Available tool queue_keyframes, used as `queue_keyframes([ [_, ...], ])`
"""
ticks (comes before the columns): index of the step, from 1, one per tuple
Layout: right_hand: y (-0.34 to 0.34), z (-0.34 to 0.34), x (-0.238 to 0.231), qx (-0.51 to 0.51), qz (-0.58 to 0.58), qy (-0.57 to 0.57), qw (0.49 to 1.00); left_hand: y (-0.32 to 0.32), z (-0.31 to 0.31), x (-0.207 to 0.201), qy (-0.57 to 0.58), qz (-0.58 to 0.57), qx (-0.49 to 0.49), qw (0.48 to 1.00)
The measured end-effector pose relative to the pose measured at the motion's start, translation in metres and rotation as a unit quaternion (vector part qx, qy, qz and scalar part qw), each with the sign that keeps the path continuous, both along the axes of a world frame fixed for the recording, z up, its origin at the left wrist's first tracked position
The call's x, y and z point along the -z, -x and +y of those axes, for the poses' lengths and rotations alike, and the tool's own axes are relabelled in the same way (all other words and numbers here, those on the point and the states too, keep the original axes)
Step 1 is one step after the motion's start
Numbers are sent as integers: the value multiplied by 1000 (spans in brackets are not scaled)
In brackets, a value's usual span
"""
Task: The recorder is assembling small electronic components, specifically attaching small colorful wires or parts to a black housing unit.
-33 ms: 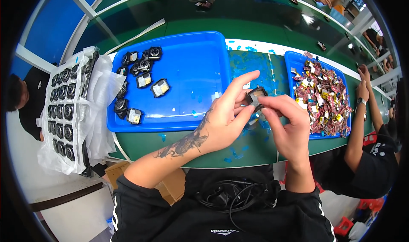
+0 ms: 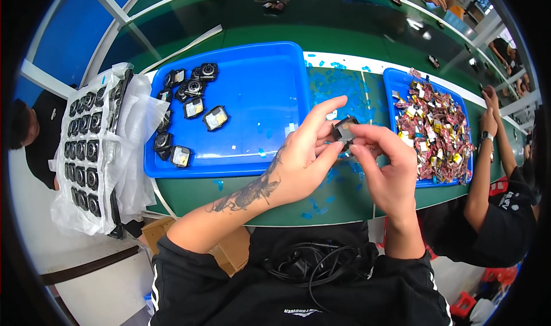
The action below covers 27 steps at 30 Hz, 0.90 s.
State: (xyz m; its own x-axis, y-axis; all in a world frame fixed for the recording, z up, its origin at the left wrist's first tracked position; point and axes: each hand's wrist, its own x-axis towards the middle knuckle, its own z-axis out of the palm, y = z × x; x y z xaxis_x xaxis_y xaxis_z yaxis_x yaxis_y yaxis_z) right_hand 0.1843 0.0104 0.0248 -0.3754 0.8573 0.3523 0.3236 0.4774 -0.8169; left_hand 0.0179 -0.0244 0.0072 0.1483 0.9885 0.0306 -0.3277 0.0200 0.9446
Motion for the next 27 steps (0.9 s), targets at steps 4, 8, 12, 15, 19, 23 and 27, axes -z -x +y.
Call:
queue_keyframes([
  [4,2,1,-3,16,-44,-52,998,2,2,7,-42,66,24,997],
  [8,3,5,-1,0,-50,-74,996,1,2,8,-29,54,24,998],
  [12,5,5,-1,2,-45,-77,996,1,1,6,-29,60,18,998],
  [15,6,6,2,4,-34,-80,996,2,2,7,-31,56,20,998],
  [19,8,5,4,14,-27,-76,997,2,2,9,-39,68,18,997],
  [23,10,8,2,19,-55,-122,991,1,0,11,-50,67,22,996],
  [27,5,5,-1,45,-53,-117,991,2,-1,7,-70,75,45,994],
])
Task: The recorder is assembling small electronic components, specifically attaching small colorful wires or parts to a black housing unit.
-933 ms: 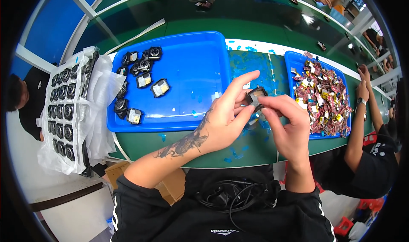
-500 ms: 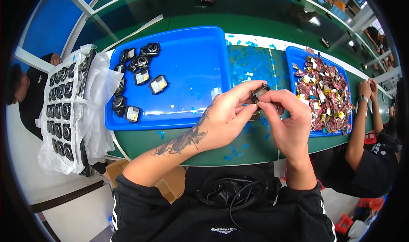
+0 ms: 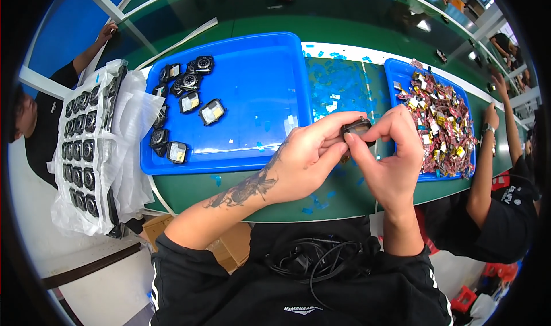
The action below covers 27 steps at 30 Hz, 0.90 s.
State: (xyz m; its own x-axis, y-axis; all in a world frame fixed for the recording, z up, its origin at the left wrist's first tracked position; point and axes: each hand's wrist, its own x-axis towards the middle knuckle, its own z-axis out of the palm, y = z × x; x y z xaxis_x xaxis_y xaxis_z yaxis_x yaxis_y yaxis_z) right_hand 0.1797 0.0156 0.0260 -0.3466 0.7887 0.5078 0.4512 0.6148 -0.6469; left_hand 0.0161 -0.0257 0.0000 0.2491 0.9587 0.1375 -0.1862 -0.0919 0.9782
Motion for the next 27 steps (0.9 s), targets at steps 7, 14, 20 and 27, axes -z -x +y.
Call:
queue_keyframes([
  [7,-8,2,18,-35,248,238,938,-1,6,3,75,-111,-28,991],
  [14,-26,-13,19,-95,259,309,910,2,7,5,-39,5,-39,998],
  [20,-29,-8,18,-107,265,342,895,1,3,-3,-217,229,-133,939],
  [27,-33,-5,14,-122,272,399,867,5,3,-4,-182,243,-103,947],
])
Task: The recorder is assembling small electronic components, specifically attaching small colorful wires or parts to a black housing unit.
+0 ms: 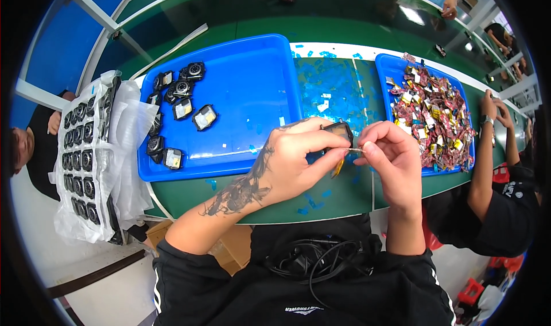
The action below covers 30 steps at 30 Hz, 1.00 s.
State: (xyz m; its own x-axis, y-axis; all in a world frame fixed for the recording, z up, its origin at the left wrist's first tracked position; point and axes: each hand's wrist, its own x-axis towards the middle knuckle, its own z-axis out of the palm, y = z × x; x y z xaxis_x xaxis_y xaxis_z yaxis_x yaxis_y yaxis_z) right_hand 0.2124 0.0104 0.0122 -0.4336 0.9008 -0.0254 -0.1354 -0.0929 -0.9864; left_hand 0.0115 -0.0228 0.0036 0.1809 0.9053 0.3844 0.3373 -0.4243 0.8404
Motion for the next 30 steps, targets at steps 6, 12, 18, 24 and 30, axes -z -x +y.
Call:
queue_keyframes([
  [6,1,-5,1,-1,-3,-26,1000,-2,0,2,297,-228,41,926],
  [12,16,-11,4,69,-64,-116,989,-6,0,2,300,-244,66,920],
  [18,20,-10,20,116,-98,-205,967,-4,-1,6,230,-260,87,934],
  [24,24,-11,24,126,-119,-246,954,-9,-3,7,225,-266,72,935],
  [30,24,-10,26,138,-119,-234,955,-11,-2,2,242,-245,36,938],
])
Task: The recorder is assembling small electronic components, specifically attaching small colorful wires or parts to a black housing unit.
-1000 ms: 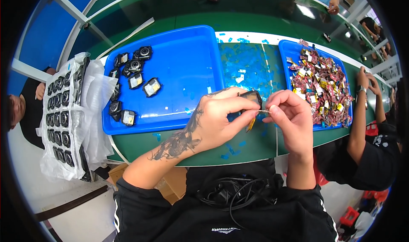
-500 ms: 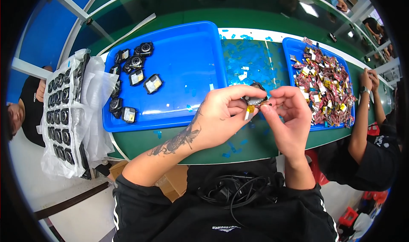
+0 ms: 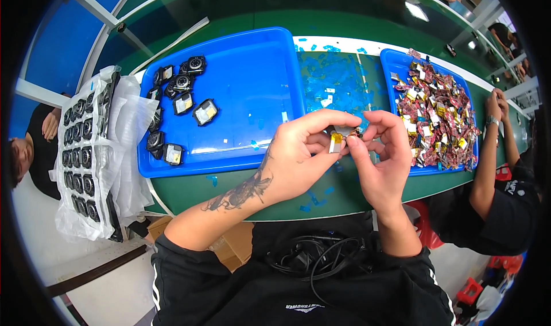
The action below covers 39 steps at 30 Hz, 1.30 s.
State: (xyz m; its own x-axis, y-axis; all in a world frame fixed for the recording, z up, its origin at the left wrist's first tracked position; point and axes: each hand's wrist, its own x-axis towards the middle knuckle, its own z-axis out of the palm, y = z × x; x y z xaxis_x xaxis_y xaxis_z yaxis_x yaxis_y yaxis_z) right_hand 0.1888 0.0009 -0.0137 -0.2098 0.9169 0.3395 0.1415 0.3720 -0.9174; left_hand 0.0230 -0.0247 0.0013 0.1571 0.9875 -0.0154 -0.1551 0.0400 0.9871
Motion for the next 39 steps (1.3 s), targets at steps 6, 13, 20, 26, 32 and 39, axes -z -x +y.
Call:
queue_keyframes([
  [6,7,0,-6,-18,4,54,998,-2,1,7,-64,-4,-18,998],
  [13,18,19,-27,-69,-101,-22,992,7,-1,1,-159,124,-107,974],
  [20,33,217,-26,-50,-227,53,971,126,-4,-27,-41,747,-148,647],
  [26,44,275,26,71,-328,36,941,133,-8,-26,26,732,-111,672],
  [32,7,269,-12,82,-326,-72,939,113,16,-22,-133,583,-193,778],
  [39,-61,211,-68,-147,-465,-116,865,61,21,-20,12,69,-87,994],
])
